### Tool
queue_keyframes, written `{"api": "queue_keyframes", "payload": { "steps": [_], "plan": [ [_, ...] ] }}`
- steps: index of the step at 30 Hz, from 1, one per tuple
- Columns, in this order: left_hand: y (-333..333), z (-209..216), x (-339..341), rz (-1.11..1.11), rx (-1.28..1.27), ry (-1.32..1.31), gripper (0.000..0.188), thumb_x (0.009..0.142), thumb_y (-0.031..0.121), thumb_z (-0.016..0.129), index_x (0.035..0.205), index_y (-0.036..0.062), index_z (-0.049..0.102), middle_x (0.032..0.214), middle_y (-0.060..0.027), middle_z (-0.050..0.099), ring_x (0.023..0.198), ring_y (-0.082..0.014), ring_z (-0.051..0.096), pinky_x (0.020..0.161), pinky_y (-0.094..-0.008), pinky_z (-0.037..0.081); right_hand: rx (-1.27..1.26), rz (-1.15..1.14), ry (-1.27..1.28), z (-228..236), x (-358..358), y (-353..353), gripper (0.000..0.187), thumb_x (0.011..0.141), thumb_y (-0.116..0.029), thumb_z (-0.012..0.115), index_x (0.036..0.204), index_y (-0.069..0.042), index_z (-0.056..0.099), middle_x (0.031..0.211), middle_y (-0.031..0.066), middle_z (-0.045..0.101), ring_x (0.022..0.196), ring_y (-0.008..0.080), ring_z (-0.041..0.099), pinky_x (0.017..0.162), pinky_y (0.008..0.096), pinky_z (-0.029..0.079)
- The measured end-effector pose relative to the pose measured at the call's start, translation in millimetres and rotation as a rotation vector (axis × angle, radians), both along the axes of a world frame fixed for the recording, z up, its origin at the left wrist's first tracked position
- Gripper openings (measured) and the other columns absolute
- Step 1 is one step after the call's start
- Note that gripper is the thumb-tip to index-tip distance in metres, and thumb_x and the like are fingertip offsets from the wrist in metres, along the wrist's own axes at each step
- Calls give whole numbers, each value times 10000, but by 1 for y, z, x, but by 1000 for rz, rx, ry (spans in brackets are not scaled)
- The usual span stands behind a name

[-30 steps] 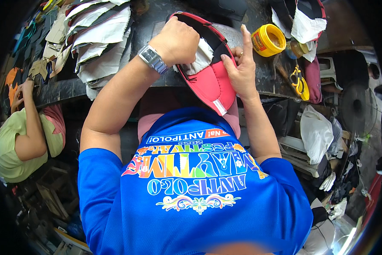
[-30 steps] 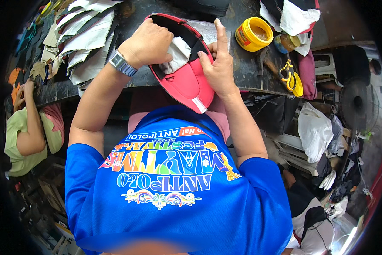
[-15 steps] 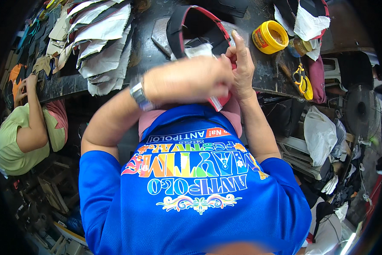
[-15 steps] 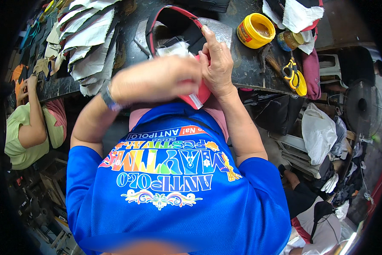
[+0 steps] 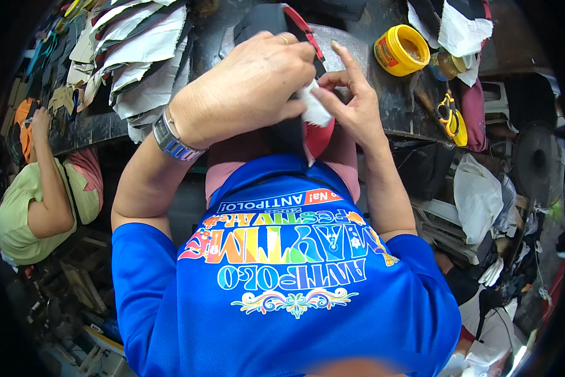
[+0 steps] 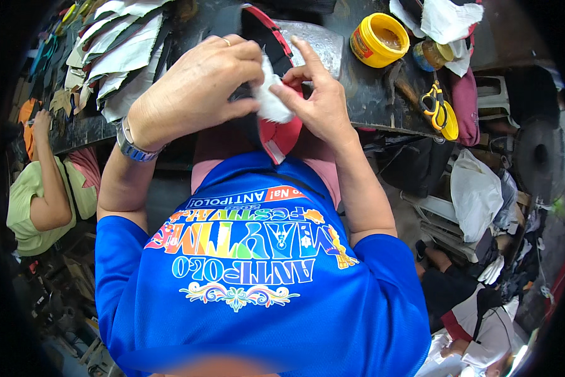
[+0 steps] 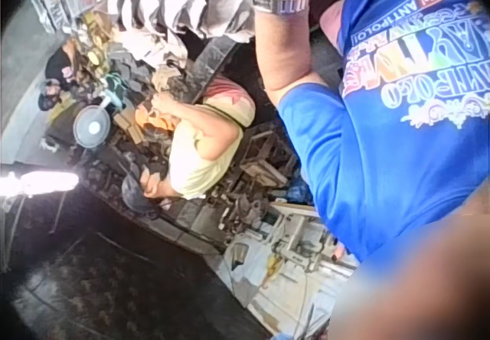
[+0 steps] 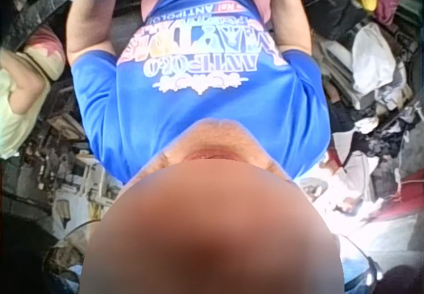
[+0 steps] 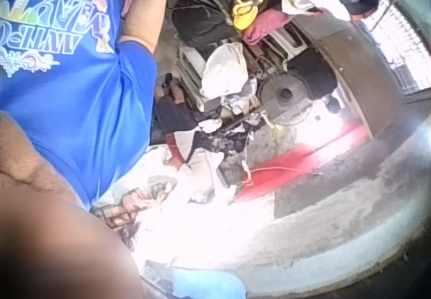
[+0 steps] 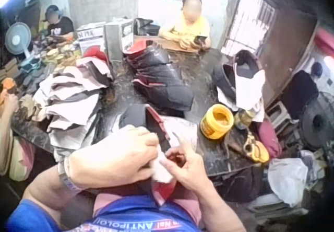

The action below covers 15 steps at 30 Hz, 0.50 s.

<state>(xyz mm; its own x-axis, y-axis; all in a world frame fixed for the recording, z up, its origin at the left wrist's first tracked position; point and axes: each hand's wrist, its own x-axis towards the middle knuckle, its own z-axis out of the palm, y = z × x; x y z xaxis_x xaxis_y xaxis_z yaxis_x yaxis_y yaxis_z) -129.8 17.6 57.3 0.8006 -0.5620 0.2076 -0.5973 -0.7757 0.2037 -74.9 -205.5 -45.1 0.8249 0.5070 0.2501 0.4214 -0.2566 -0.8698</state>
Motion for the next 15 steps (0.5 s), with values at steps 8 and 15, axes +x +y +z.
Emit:
{"api": "queue_keyframes", "payload": {
  "steps": [8, 15],
  "plan": [
    [14, -18, -13, 161, 89, -83, 404, 840, 142, 719, 1219, 39, 628, 1028, -114, 638, 910, -289, 687, 845, -378, 475, -175, 9, -270, -4, -7, 5, 771, 840, -13, 750, 1547, -138, 471, 971, 43, 720, 907, 141, 681, 912, 339, 528],
    [12, -29, -31, 255, 277, -1, 418, 814, 63, 676, 1230, 107, 682, 1242, -108, 639, 979, -198, 676, 854, -366, 436, 127, -28, 83, -4, -5, 9, 689, 891, 45, 677, 1533, -91, 469, 967, 73, 691, 856, 98, 652, 788, 255, 536]
  ]
}}
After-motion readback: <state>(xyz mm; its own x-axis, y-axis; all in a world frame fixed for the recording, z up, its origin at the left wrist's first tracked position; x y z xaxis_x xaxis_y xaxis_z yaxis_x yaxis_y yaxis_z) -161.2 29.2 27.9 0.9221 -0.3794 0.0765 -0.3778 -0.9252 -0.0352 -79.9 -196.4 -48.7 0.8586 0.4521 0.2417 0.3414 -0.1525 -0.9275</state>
